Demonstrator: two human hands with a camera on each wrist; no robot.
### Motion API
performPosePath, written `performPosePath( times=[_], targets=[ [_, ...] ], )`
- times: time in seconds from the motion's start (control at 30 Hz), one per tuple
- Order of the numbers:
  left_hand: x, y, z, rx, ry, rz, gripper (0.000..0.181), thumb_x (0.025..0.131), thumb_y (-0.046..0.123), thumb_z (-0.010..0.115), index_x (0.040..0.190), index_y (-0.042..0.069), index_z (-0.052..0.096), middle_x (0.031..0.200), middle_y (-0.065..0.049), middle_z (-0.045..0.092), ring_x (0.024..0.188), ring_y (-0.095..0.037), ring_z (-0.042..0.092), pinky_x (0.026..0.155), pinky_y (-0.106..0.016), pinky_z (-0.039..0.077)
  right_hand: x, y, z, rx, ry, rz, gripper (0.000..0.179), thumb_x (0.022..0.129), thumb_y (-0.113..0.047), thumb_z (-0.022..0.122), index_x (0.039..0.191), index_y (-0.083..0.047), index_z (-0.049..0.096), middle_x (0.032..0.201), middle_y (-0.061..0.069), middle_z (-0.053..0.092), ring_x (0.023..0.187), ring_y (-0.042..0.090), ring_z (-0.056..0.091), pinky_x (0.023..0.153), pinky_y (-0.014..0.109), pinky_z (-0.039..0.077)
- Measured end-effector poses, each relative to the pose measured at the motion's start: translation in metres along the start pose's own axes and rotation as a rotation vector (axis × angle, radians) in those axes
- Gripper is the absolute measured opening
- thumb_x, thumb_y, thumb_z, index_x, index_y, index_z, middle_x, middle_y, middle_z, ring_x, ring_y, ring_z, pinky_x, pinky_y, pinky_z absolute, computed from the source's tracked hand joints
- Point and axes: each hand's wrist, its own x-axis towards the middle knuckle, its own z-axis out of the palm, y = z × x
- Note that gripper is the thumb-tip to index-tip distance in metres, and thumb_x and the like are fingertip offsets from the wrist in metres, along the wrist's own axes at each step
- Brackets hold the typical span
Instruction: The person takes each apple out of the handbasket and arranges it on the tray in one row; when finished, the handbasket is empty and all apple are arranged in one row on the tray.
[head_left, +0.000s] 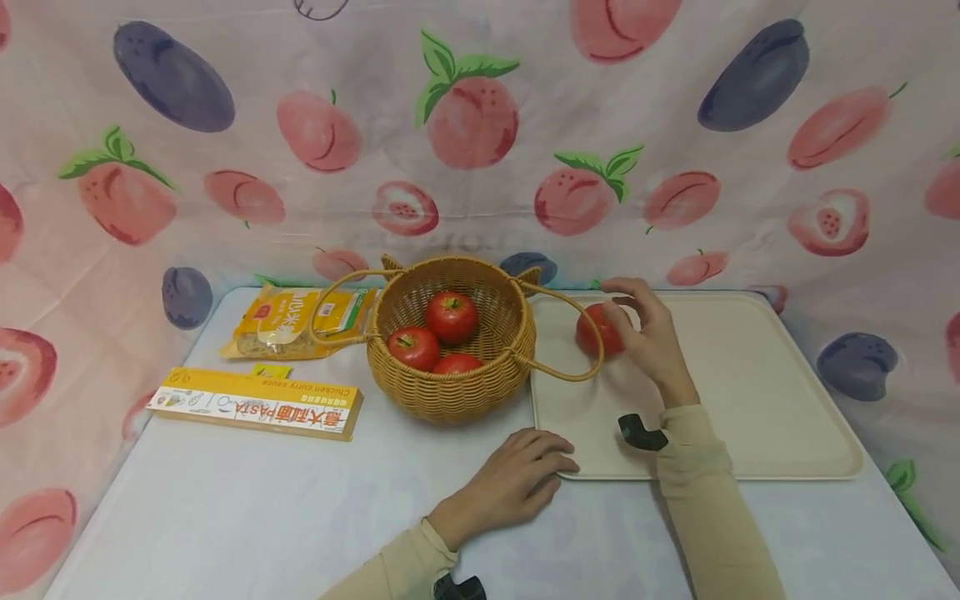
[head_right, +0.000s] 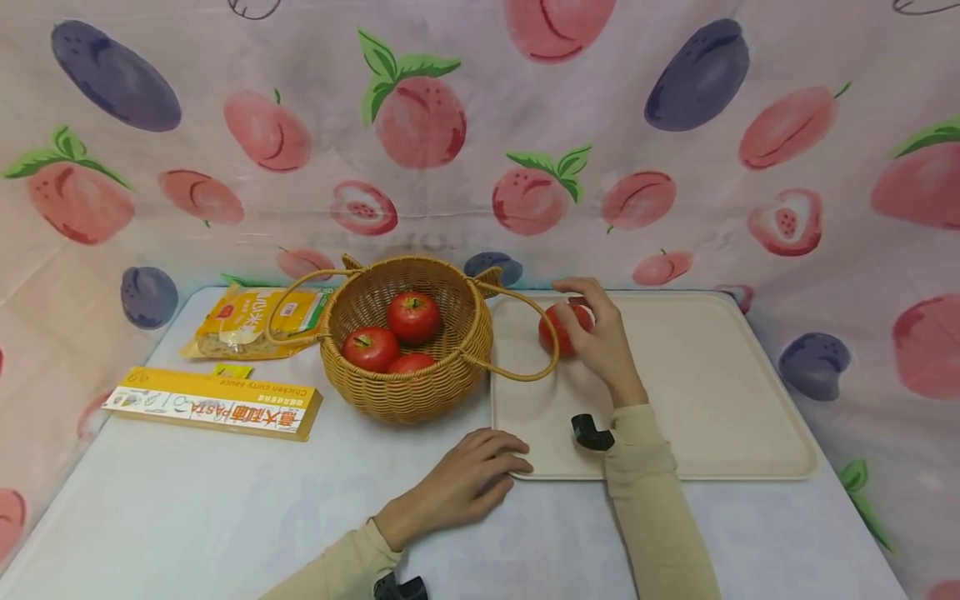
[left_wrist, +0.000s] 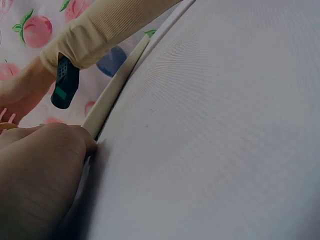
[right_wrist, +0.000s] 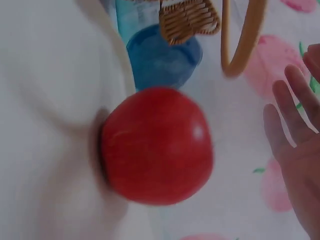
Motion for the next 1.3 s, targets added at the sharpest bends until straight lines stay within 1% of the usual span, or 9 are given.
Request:
performPosePath(
  times=[0.1, 0.23, 0.3, 0.43, 0.63, 0.87, 0.97, 1.1, 1.3],
  targets=[
    [0.001, 0.000, 0.000, 0.008, 0.002, 0.010, 0.025, 0.092, 0.022, 0.056, 0.116, 0.028, 0.060, 0.128, 0.009, 0.052, 0.123, -0.009, 0.044, 0.111, -0.029, 0.033, 0.000, 0.001, 0.002, -0.056, -0.054, -0.002, 0.029, 0.085, 0.009, 0.060, 0.113, 0.004, 0.060, 0.113, 0.016, 0.061, 0.106, 0.012, 0.056, 0.095, 0.024, 0.047],
    [0.002, 0.000, -0.001, 0.015, 0.000, 0.015, 0.025, 0.092, 0.022, 0.056, 0.116, 0.027, 0.060, 0.128, 0.009, 0.053, 0.123, -0.009, 0.044, 0.111, -0.030, 0.033, 0.004, -0.002, 0.006, -0.121, -0.152, -0.033, 0.028, 0.086, 0.000, 0.063, 0.114, -0.007, 0.063, 0.113, 0.008, 0.062, 0.104, 0.015, 0.057, 0.092, 0.017, 0.045],
    [0.003, -0.001, -0.001, 0.016, 0.002, 0.013, 0.025, 0.092, 0.022, 0.056, 0.116, 0.027, 0.060, 0.127, 0.008, 0.053, 0.123, -0.010, 0.044, 0.112, -0.030, 0.033, 0.009, -0.006, 0.010, -0.130, -0.206, -0.060, 0.027, 0.088, -0.003, 0.063, 0.114, -0.009, 0.063, 0.112, 0.007, 0.063, 0.104, 0.020, 0.058, 0.092, 0.021, 0.046],
    [0.004, -0.001, -0.003, 0.010, 0.001, 0.004, 0.024, 0.092, 0.022, 0.056, 0.116, 0.027, 0.060, 0.127, 0.008, 0.054, 0.123, -0.010, 0.044, 0.112, -0.030, 0.032, 0.019, -0.014, 0.019, -0.148, -0.296, -0.095, 0.025, 0.089, -0.008, 0.062, 0.114, -0.013, 0.064, 0.113, 0.003, 0.063, 0.106, 0.018, 0.057, 0.093, 0.033, 0.047],
    [0.003, -0.001, -0.003, -0.006, -0.012, -0.011, 0.024, 0.092, 0.021, 0.056, 0.115, 0.027, 0.061, 0.127, 0.009, 0.053, 0.123, -0.009, 0.044, 0.112, -0.029, 0.032, 0.030, -0.022, 0.037, -0.180, -0.424, -0.191, 0.024, 0.089, -0.010, 0.063, 0.114, -0.012, 0.064, 0.114, 0.002, 0.063, 0.110, 0.016, 0.056, 0.092, 0.035, 0.047],
    [0.002, 0.000, -0.001, 0.015, -0.011, 0.003, 0.024, 0.093, 0.022, 0.055, 0.116, 0.027, 0.061, 0.127, 0.008, 0.053, 0.123, -0.010, 0.045, 0.111, -0.029, 0.034, 0.044, -0.028, 0.057, -0.183, -0.543, -0.328, 0.018, 0.091, -0.009, 0.061, 0.108, -0.010, 0.064, 0.106, 0.000, 0.063, 0.088, 0.008, 0.055, 0.077, 0.028, 0.049],
    [0.001, 0.000, 0.000, 0.020, -0.010, 0.006, 0.024, 0.093, 0.023, 0.055, 0.116, 0.027, 0.061, 0.127, 0.009, 0.053, 0.123, -0.009, 0.045, 0.112, -0.029, 0.033, 0.049, -0.034, 0.063, -0.197, -0.586, -0.328, 0.018, 0.093, -0.013, 0.058, 0.109, -0.014, 0.064, 0.107, -0.002, 0.062, 0.084, 0.006, 0.053, 0.071, 0.027, 0.049],
    [0.001, 0.000, 0.000, 0.022, -0.005, 0.009, 0.025, 0.093, 0.022, 0.055, 0.117, 0.027, 0.060, 0.128, 0.009, 0.053, 0.124, -0.009, 0.044, 0.112, -0.029, 0.033, 0.055, -0.041, 0.072, -0.209, -0.634, -0.317, 0.017, 0.093, -0.015, 0.057, 0.109, -0.015, 0.064, 0.107, -0.003, 0.062, 0.083, 0.007, 0.055, 0.072, 0.031, 0.052],
    [0.000, 0.000, -0.001, 0.032, 0.007, 0.020, 0.025, 0.093, 0.022, 0.055, 0.117, 0.027, 0.060, 0.128, 0.008, 0.053, 0.122, -0.009, 0.045, 0.111, -0.030, 0.034, 0.061, -0.046, 0.089, -0.223, -0.713, -0.335, 0.015, 0.092, -0.013, 0.058, 0.106, -0.013, 0.065, 0.103, -0.003, 0.062, 0.090, 0.007, 0.058, 0.079, 0.026, 0.052]
  ],
)
